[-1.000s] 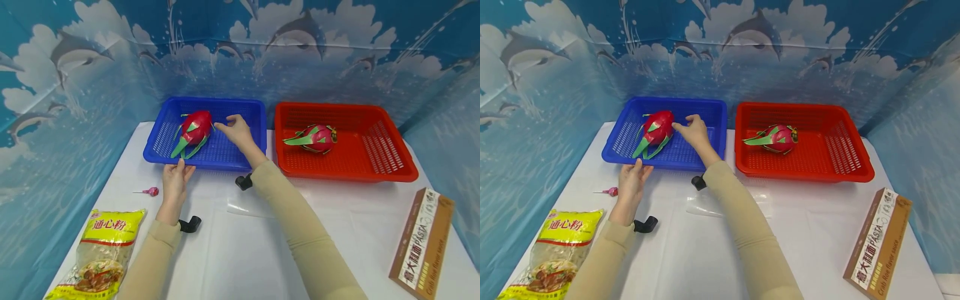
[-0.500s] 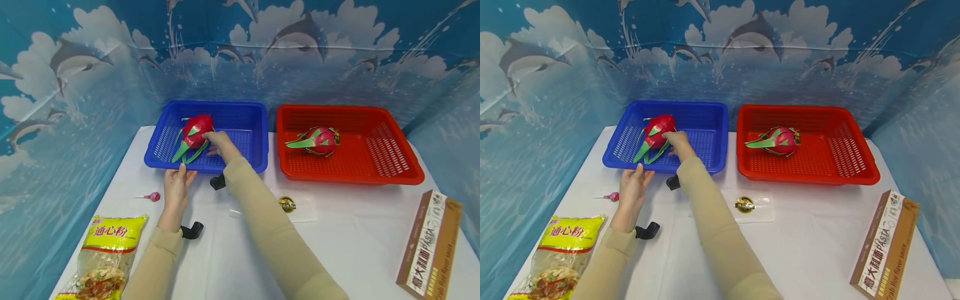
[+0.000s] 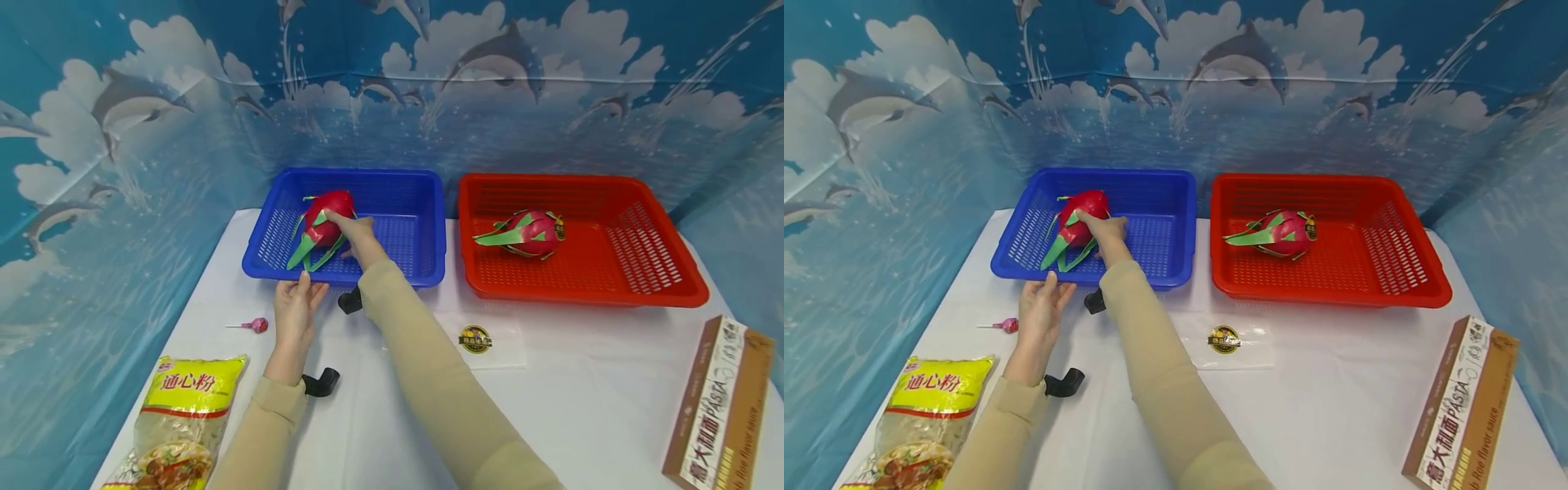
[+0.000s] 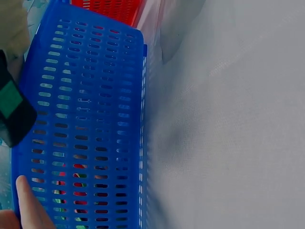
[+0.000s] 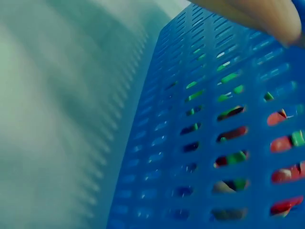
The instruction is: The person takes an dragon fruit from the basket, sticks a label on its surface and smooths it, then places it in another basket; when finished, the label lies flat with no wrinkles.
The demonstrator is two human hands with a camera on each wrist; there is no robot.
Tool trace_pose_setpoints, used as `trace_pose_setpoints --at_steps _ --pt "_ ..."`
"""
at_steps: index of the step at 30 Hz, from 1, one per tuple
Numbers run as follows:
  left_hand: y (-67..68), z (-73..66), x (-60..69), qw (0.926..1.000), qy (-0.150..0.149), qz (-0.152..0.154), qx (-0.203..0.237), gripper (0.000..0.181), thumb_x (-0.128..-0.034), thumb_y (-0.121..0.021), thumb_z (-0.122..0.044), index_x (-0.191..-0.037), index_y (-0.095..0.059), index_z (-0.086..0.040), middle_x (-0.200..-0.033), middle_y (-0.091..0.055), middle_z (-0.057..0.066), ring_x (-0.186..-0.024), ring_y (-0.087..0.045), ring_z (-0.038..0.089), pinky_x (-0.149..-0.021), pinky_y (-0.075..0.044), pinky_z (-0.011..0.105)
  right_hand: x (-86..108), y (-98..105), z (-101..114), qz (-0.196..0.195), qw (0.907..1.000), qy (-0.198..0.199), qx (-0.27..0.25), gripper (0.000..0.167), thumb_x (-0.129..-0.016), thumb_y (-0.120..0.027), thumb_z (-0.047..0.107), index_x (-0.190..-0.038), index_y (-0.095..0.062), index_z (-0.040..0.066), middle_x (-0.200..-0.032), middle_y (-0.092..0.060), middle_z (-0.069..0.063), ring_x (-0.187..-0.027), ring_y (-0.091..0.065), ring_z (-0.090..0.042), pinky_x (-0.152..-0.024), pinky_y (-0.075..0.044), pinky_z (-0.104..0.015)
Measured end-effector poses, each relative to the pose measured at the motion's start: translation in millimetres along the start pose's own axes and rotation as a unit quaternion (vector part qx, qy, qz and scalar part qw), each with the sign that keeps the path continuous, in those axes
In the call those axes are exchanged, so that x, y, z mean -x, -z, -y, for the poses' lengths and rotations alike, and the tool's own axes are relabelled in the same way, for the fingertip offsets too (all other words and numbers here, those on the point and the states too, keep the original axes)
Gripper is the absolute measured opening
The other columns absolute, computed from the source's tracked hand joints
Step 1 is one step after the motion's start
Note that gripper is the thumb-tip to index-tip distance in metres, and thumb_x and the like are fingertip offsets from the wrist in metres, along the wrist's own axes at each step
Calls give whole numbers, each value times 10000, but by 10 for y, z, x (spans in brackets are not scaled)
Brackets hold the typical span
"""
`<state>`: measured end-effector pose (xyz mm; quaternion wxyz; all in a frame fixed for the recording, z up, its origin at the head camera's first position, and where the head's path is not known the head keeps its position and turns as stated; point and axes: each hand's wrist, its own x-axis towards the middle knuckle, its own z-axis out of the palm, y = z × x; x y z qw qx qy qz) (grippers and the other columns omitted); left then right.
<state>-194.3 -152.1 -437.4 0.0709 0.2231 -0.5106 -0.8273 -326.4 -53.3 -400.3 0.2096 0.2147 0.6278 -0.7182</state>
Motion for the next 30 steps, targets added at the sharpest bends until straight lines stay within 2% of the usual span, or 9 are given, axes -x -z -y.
trace_pose_setpoints --at_steps 5,10,16,22,25,30 --pt "-22 18 2 10000 24 45 44 277 -1040 -466 -174 -1276 -386 -51 -1039 -636 56 -812 -682 83 -846 -572 249 -44 -75 41 -166 9997 143 129 1154 -824 -770 422 -1585 52 145 -1611 -216 -155 -1436 -342 -371 -1027 -436 -602" --pt "-12 26 -5 9999 -10 114 -119 389 -1046 -452 -190 -1377 -339 -18 -1114 -615 85 -850 -682 87 -860 -569 252 -72 -164 41 -345 9981 151 478 1150 -824 -755 470 -1582 31 109 -1603 -177 -185 -1434 -326 -391 -983 -483 -579" --pt "21 20 -13 9999 -50 65 -129 419 -1045 -454 -194 -1393 -319 -5 -1061 -623 43 -863 -683 88 -859 -571 254 -94 -263 -3 -679 9953 158 670 1048 -860 -725 449 -1567 -49 74 -1552 -244 -216 -1368 -404 -420 -894 -543 -549" --pt "44 19 9 9998 -72 67 -175 421 -1045 -453 -197 -1395 -316 -9 -1099 -619 52 -916 -690 110 -856 -570 250 -110 -302 -29 -902 9912 251 940 1010 -870 -697 437 -1553 -68 39 -1504 -316 -222 -1301 -477 -409 -835 -578 -504" --pt "44 18 20 9998 -96 49 -189 409 -1045 -453 -192 -1387 -322 -9 -1087 -623 41 -938 -692 129 -853 -571 253 -115 -301 -33 -998 9912 211 845 1004 -859 -704 425 -1545 -94 18 -1467 -371 -227 -1253 -527 -407 -808 -588 -502" --pt "23 29 11 9998 -144 42 -98 343 -1043 -459 -169 -1326 -357 -4 -1063 -636 64 -880 -695 116 -843 -579 268 -117 -262 -29 -1162 9929 122 225 968 -834 -733 398 -1515 -170 2 -1437 -409 -226 -1223 -556 -404 -800 -581 -534"
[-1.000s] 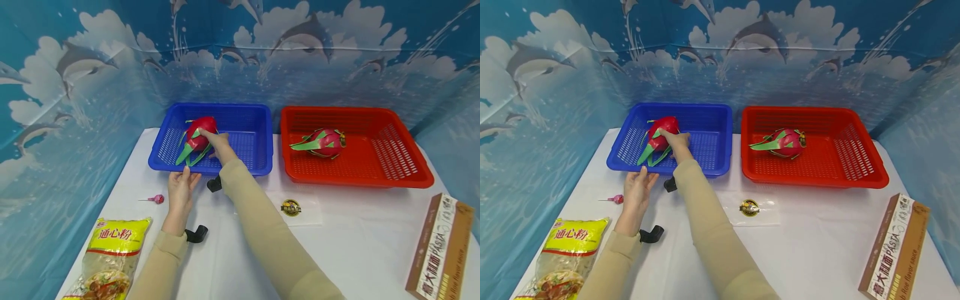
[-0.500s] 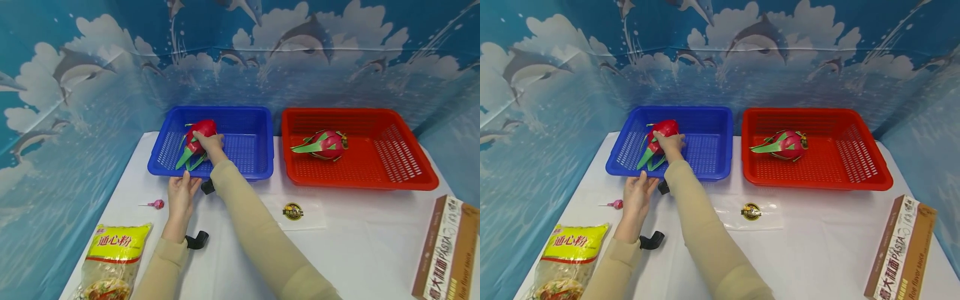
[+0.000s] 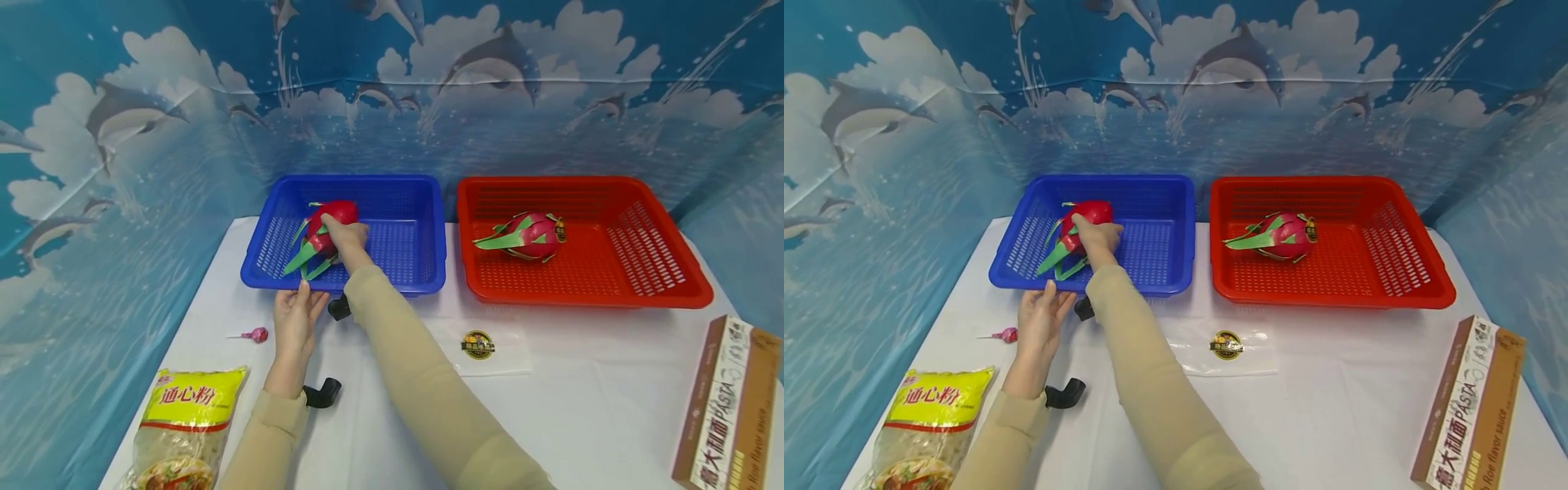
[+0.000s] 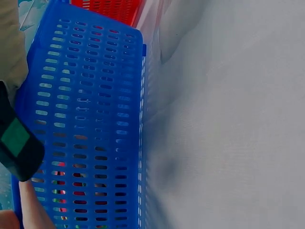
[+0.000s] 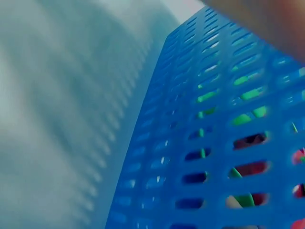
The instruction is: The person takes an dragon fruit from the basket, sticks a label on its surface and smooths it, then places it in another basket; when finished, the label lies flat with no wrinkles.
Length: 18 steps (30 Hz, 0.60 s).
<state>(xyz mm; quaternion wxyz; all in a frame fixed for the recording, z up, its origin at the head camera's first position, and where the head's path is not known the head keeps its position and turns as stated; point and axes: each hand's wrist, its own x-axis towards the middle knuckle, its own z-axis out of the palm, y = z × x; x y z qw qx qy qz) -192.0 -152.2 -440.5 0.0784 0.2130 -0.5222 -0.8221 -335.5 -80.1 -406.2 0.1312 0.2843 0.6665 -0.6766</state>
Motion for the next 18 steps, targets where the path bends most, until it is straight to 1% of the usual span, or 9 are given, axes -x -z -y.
trace_pose_setpoints --at_steps 3,5,7,10,13,16,18 --pt "15 8 -7 10000 -10 17 -77 385 -1045 -455 -177 -1357 -335 15 -1099 -626 87 -881 -690 104 -846 -577 263 19 15 -1 -59 9996 -5 -261 958 -828 -736 397 -1514 -182 23 -1433 -419 -205 -1224 -560 -378 -820 -579 -517" --pt "1 17 1 9999 2 39 -105 400 -1048 -448 -182 -1372 -323 16 -1113 -611 93 -875 -685 92 -846 -575 256 42 66 8 -94 9993 46 -362 951 -825 -733 396 -1514 -186 35 -1426 -432 -199 -1208 -575 -368 -820 -583 -501" --pt "-13 20 1 10000 -17 37 -88 366 -1045 -455 -182 -1340 -347 5 -1093 -600 82 -850 -677 78 -848 -573 253 69 122 26 -76 9991 137 -394 967 -825 -726 397 -1529 -163 48 -1427 -432 -194 -1200 -580 -358 -811 -588 -486" --pt "-31 14 -6 10000 -65 -7 9 244 -1041 -466 -169 -1237 -401 -40 -1033 -592 59 -812 -664 72 -842 -576 249 126 220 74 24 9984 332 -455 931 -826 -715 382 -1523 -186 64 -1416 -441 -188 -1184 -592 -347 -798 -593 -485" --pt "-36 3 -7 10000 -54 -64 0 139 -1036 -478 -169 -1138 -424 -92 -986 -581 37 -801 -653 71 -838 -575 240 214 352 128 246 9970 589 -439 892 -833 -694 384 -1517 -208 82 -1399 -458 -164 -1178 -596 -319 -797 -597 -472" --pt "-37 -13 0 10000 -9 -66 -17 111 -1037 -478 -177 -1102 -417 -111 -981 -560 37 -811 -637 75 -853 -570 236 319 511 180 596 9927 936 -480 872 -850 -674 390 -1518 -209 79 -1395 -462 -162 -1162 -614 -314 -792 -599 -462" --pt "-45 -26 2 10000 -6 -46 -10 113 -1038 -477 -182 -1095 -409 -111 -992 -544 47 -823 -628 82 -867 -566 240 389 630 218 890 9881 1144 -510 882 -866 -658 391 -1535 -178 75 -1414 -443 -171 -1160 -620 -322 -792 -600 -461"
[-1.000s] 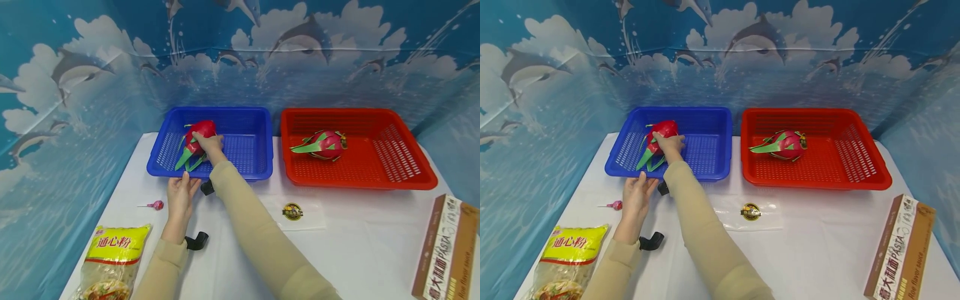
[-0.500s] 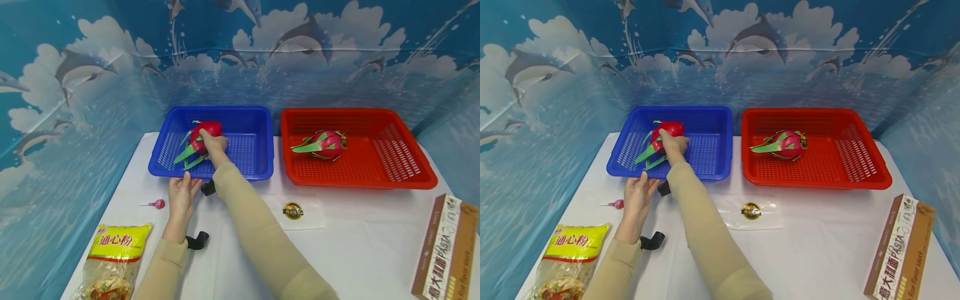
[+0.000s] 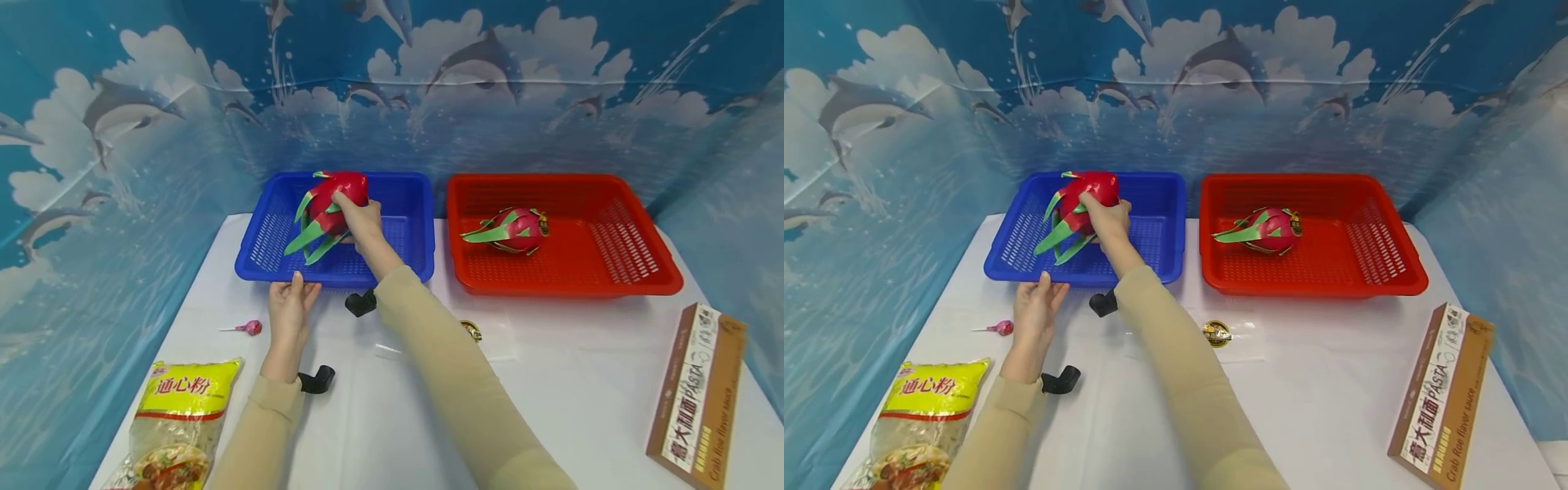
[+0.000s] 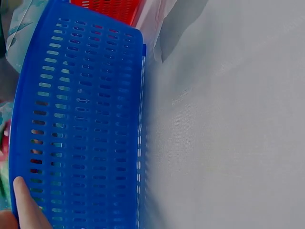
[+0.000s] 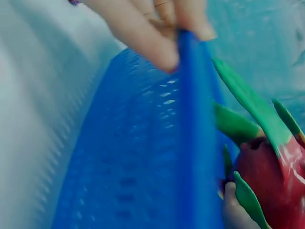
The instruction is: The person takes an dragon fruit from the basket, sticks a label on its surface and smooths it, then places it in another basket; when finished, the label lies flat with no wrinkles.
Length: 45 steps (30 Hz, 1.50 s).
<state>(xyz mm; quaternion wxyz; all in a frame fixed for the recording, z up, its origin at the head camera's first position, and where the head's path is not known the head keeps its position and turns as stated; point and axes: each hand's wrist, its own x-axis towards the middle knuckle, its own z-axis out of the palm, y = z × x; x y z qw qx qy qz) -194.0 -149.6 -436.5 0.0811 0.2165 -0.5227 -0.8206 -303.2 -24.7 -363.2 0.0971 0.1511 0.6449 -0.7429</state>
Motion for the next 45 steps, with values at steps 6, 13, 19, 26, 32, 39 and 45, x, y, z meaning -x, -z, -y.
trace_pose_setpoints --at_steps 6,13,19,26,32,39,45 --pt "-25 -16 -2 10000 38 -3 13 126 -1038 -475 -196 -1090 -403 -107 -962 -535 37 -824 -607 83 -885 -558 234 285 381 200 590 9974 398 123 874 -891 -648 378 -1558 -150 109 -1413 -452 -175 -1103 -642 -309 -795 -601 -445" --pt "-12 -14 22 9999 84 3 98 118 -1036 -477 -189 -1094 -411 -110 -896 -599 -8 -810 -636 76 -865 -559 214 777 1072 278 1518 9867 498 296 813 -910 -584 324 -1562 -136 134 -1280 -528 -125 -997 -673 -274 -916 -559 -446" --pt "-30 -31 29 9998 90 6 198 110 -1031 -484 -173 -1082 -417 -101 -862 -583 -9 -767 -634 63 -845 -564 211 1166 1726 55 2242 9675 503 1053 752 -904 -478 283 -1545 -147 73 -1242 -512 -91 -960 -609 -142 -968 -479 -399" --pt "-8 -24 40 9996 22 -6 282 131 -1023 -499 -173 -1104 -429 -99 -875 -594 3 -749 -630 71 -846 -567 222 1513 2253 -405 3088 9325 646 1760 757 -877 -518 273 -1511 -187 22 -1368 -452 -267 -1158 -554 -249 -1003 -476 -514" --pt "-11 -33 52 9997 64 3 218 94 -1029 -485 -170 -1086 -431 -120 -960 -577 48 -797 -635 82 -870 -560 229 1705 2477 -677 3615 9027 457 2289 738 -871 -550 321 -1471 -270 -3 -1290 -516 -237 -1092 -592 -259 -882 -533 -412" --pt "-17 -55 51 9998 36 -24 206 137 -1026 -487 -185 -1118 -422 -107 -984 -570 58 -805 -632 88 -855 -564 220 1715 2586 -787 4006 8705 -7 2858 719 -856 -622 332 -1460 -323 81 -1281 -586 -179 -1102 -621 -264 -885 -555 -387" --pt "-17 -45 58 9998 59 -93 183 137 -1023 -492 -183 -1121 -434 -108 -989 -570 66 -797 -639 92 -830 -567 207 1657 2525 -827 4476 8292 -521 3308 695 -819 -678 310 -1447 -412 175 -1300 -590 -101 -1137 -599 -236 -856 -577 -362"
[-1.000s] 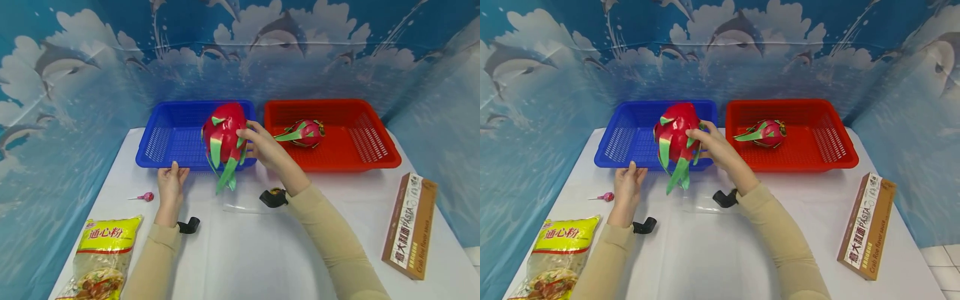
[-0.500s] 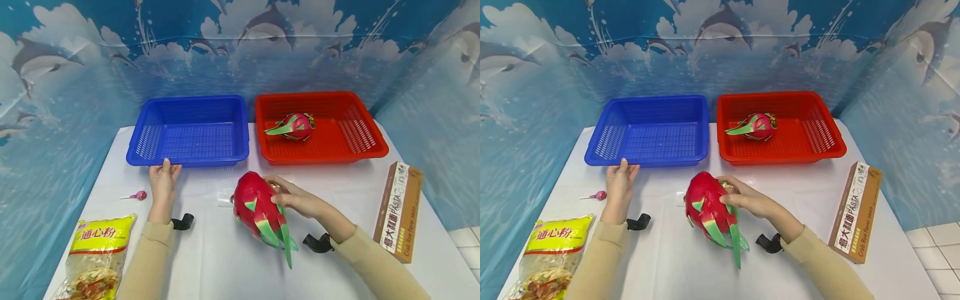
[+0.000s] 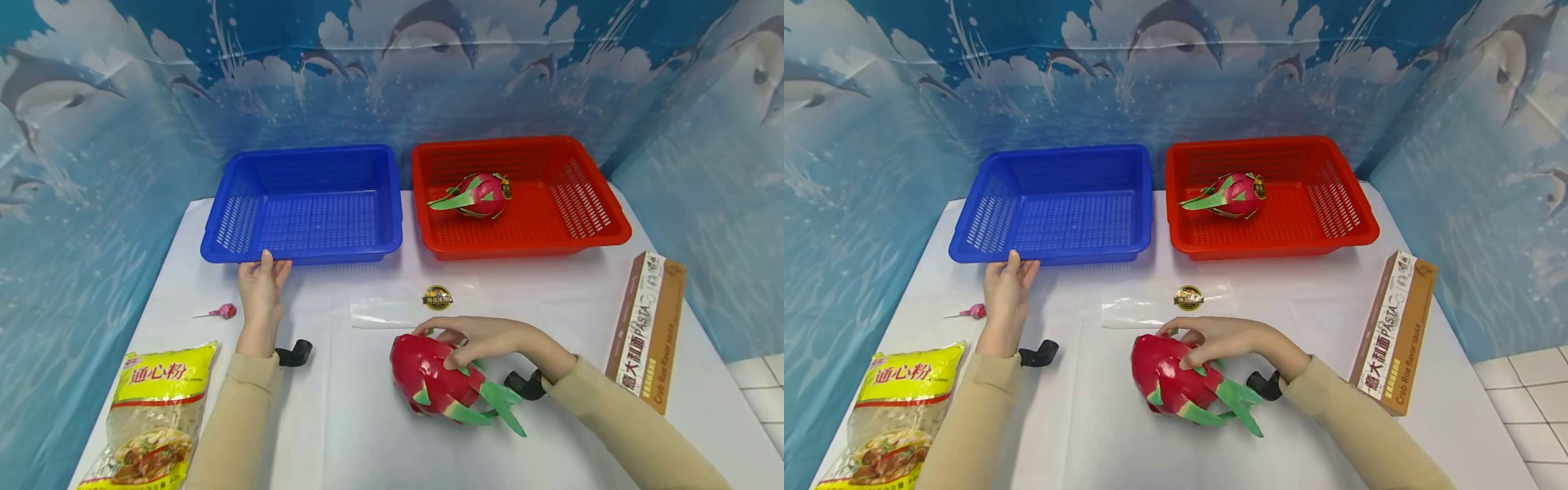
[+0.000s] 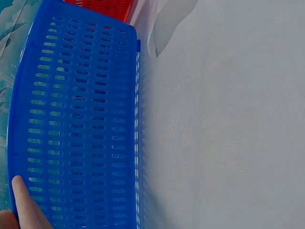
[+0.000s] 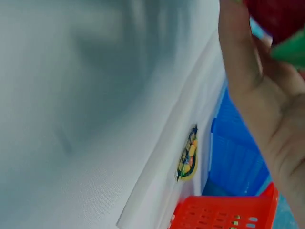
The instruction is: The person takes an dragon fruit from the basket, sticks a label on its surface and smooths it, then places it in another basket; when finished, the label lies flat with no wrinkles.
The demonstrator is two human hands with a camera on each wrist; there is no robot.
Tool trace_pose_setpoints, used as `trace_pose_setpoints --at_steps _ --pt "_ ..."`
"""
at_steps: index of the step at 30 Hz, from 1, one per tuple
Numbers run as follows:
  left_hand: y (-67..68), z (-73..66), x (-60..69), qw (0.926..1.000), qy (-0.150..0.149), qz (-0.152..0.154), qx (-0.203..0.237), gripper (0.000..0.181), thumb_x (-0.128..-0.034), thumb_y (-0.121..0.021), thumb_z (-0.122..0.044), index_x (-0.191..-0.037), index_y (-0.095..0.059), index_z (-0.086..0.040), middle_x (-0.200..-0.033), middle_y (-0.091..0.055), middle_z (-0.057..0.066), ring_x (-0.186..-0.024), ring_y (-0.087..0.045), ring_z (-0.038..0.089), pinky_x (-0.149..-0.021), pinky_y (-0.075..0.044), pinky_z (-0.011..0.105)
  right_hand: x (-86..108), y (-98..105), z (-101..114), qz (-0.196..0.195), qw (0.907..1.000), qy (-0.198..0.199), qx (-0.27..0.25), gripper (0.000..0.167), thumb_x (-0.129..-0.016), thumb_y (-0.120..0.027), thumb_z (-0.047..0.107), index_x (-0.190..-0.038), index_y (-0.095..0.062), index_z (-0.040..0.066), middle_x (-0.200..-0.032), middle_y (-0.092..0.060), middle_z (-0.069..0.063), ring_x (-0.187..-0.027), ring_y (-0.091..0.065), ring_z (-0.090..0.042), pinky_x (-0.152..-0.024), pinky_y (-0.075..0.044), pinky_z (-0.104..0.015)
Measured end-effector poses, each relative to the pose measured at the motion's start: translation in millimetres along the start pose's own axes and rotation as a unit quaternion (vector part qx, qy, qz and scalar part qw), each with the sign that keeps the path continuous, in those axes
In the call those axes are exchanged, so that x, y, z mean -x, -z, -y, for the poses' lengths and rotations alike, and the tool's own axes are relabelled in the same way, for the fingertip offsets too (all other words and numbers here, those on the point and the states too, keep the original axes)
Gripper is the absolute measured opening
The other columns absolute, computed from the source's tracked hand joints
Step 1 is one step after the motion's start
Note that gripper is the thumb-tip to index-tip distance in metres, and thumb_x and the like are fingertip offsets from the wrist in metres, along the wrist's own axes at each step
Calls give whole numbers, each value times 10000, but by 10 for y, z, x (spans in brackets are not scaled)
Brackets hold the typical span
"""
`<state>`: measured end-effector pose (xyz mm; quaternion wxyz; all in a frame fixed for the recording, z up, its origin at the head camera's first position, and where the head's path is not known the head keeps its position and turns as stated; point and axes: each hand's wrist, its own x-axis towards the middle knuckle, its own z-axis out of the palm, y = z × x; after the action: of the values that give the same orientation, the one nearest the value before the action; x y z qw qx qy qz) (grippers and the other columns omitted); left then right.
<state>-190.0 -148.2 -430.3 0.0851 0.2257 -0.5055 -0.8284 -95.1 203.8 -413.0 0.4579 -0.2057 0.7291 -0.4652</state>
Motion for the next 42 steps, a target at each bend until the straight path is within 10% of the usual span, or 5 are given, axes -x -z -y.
trace_pose_setpoints --at_steps 11,32,42 --pt "-4 -4 -8 9999 115 -66 78 131 -1022 -491 -184 -1116 -434 -113 -1021 -535 73 -792 -616 91 -815 -571 208 -195 -63 -76 571 9961 -183 639 823 -821 -680 338 -1550 -311 236 -1432 -506 -32 -1246 -535 -190 -887 -545 -279" --pt "33 -34 -13 9990 405 -17 207 134 -1032 -474 -198 -1097 -417 -95 -1113 -492 62 -916 -600 125 -872 -560 228 -294 -88 -167 539 9984 54 -132 701 -901 -677 278 -1488 -325 124 -1395 -576 -50 -1223 -569 -178 -991 -491 -325" --pt "88 -7 121 9913 672 836 -767 235 -1025 -490 -308 -1082 -383 -107 -1096 -501 54 -985 -644 136 -919 -544 240 -264 -111 -171 314 9994 140 63 706 -905 -686 279 -1514 -362 128 -1413 -557 -91 -1251 -560 -227 -950 -537 -324"
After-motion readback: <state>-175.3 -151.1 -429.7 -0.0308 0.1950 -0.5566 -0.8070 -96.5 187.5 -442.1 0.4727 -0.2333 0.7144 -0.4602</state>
